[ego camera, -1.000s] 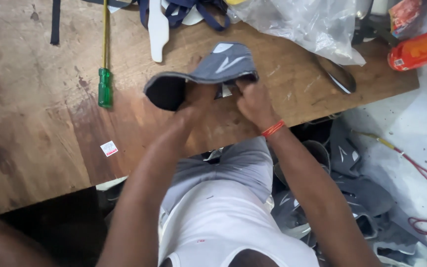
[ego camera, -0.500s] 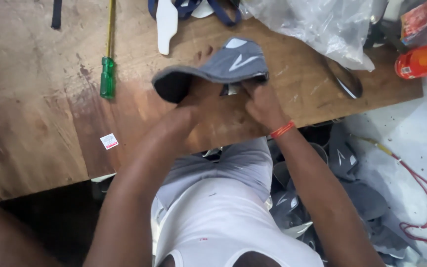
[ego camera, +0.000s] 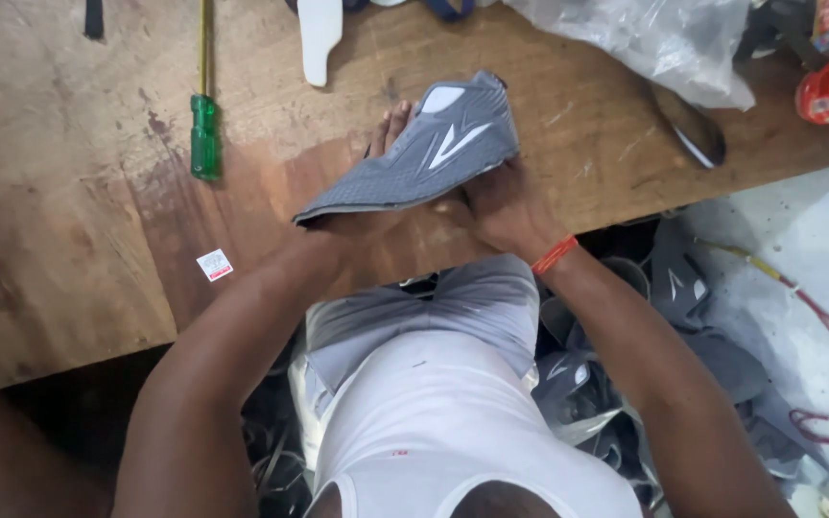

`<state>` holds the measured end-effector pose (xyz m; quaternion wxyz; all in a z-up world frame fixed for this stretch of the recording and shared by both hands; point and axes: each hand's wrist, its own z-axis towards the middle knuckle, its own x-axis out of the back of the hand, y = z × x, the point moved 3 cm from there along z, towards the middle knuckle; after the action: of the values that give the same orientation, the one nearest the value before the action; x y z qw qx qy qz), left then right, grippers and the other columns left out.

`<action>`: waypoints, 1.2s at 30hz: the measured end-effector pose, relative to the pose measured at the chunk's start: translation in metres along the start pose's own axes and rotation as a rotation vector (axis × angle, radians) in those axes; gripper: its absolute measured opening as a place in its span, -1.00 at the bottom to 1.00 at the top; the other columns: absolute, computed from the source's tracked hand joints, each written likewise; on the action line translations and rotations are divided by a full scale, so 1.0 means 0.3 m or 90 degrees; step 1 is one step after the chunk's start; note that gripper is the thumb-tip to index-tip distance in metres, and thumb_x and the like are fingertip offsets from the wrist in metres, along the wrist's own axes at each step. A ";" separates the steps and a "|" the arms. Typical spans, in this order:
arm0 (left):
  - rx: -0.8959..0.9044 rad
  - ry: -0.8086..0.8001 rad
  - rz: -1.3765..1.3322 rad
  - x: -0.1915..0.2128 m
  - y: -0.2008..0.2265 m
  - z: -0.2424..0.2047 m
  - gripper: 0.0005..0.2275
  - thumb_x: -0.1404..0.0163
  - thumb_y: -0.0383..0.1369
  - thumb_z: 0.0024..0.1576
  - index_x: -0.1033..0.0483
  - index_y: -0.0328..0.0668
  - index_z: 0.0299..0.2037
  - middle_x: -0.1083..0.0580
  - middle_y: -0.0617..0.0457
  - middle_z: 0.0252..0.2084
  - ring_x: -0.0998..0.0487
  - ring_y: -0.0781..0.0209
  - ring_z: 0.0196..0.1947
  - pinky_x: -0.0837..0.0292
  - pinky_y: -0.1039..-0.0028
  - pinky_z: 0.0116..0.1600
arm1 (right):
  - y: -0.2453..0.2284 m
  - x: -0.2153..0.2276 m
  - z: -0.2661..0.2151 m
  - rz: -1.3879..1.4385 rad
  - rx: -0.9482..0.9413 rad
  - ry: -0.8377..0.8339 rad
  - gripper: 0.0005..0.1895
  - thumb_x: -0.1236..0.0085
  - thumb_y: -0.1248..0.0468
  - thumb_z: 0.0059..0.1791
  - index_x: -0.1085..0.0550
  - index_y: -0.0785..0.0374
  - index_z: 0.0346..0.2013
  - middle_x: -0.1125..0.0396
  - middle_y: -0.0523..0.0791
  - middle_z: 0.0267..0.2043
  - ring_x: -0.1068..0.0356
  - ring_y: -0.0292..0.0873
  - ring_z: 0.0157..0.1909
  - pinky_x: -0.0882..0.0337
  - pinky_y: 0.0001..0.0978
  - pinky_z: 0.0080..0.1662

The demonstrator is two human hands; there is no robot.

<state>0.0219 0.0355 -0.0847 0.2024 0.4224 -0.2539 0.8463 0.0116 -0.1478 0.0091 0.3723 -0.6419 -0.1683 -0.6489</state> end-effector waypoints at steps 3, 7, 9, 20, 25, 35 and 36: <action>0.011 0.082 0.119 0.041 -0.004 0.038 -0.52 0.28 -0.22 0.49 -0.08 -0.33 0.54 -0.23 -0.47 0.42 -0.19 -0.43 0.45 -0.16 -0.09 0.49 | -0.024 0.008 -0.007 -0.042 -0.042 -0.038 -0.26 -0.06 -0.23 -0.01 -0.47 0.36 0.15 -0.36 0.16 0.22 -0.24 0.22 0.32 -0.07 0.18 0.35; 0.156 -0.025 -0.198 0.117 -0.077 0.076 -0.58 0.25 -0.28 0.43 -0.16 -0.25 0.46 -0.29 -0.36 0.39 -0.25 -0.30 0.43 -0.19 0.02 0.48 | -0.051 -0.019 -0.033 0.013 -0.050 -0.052 -0.15 -0.03 -0.24 -0.02 -0.37 0.37 0.30 -0.25 0.20 0.32 -0.12 0.22 0.40 0.00 0.17 0.41; 0.221 -0.137 -0.385 0.075 -0.087 0.025 -0.61 0.21 -0.34 0.37 -0.25 -0.25 0.39 -0.34 -0.30 0.37 -0.30 -0.24 0.41 -0.22 0.09 0.47 | -0.073 -0.017 -0.016 0.016 -0.060 -0.055 -0.13 -0.03 -0.26 -0.01 -0.34 0.39 0.31 -0.25 0.17 0.33 -0.12 0.19 0.43 0.01 0.16 0.46; 0.260 -0.169 -0.485 0.093 -0.013 -0.006 -0.62 0.16 -0.37 0.31 -0.33 -0.29 0.32 -0.37 -0.31 0.30 -0.37 -0.19 0.33 -0.26 0.18 0.41 | 0.109 -0.112 -0.011 0.158 -0.111 -0.013 -0.64 0.11 0.21 0.13 -0.53 0.24 0.11 -0.41 0.06 0.22 -0.34 0.14 0.32 -0.31 -0.04 0.36; 0.345 -0.279 -0.631 0.262 -0.004 0.037 -0.61 0.14 -0.35 0.22 -0.37 -0.24 0.27 -0.42 -0.29 0.23 -0.43 -0.20 0.24 -0.35 0.19 0.30 | 0.003 -0.070 0.067 0.096 -0.089 0.135 -0.61 -0.02 0.23 -0.07 -0.53 0.37 -0.03 -0.45 0.16 0.01 -0.42 0.21 0.08 -0.40 0.00 0.09; 0.392 -0.260 -0.708 0.363 -0.033 0.127 -0.67 0.02 -0.32 0.22 -0.44 -0.26 0.16 -0.49 -0.30 0.12 -0.51 -0.22 0.11 -0.43 0.17 0.16 | 0.095 -0.179 0.039 0.079 -0.089 0.150 -0.57 -0.01 0.28 0.00 -0.48 0.34 0.16 -0.42 0.13 0.18 -0.39 0.17 0.23 -0.36 0.00 0.22; 0.395 -0.264 -0.708 0.354 -0.018 0.105 -0.67 0.02 -0.32 0.22 -0.44 -0.26 0.16 -0.49 -0.30 0.12 -0.51 -0.22 0.11 -0.43 0.17 0.16 | 0.066 -0.197 0.050 0.082 -0.090 0.148 -0.57 -0.01 0.28 0.00 -0.48 0.34 0.16 -0.42 0.13 0.18 -0.39 0.17 0.23 -0.36 0.00 0.22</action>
<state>-0.0155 0.0344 0.0198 0.4246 0.6826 0.2230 0.5514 0.0301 -0.1349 -0.0510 0.3842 -0.5962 -0.0365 -0.7040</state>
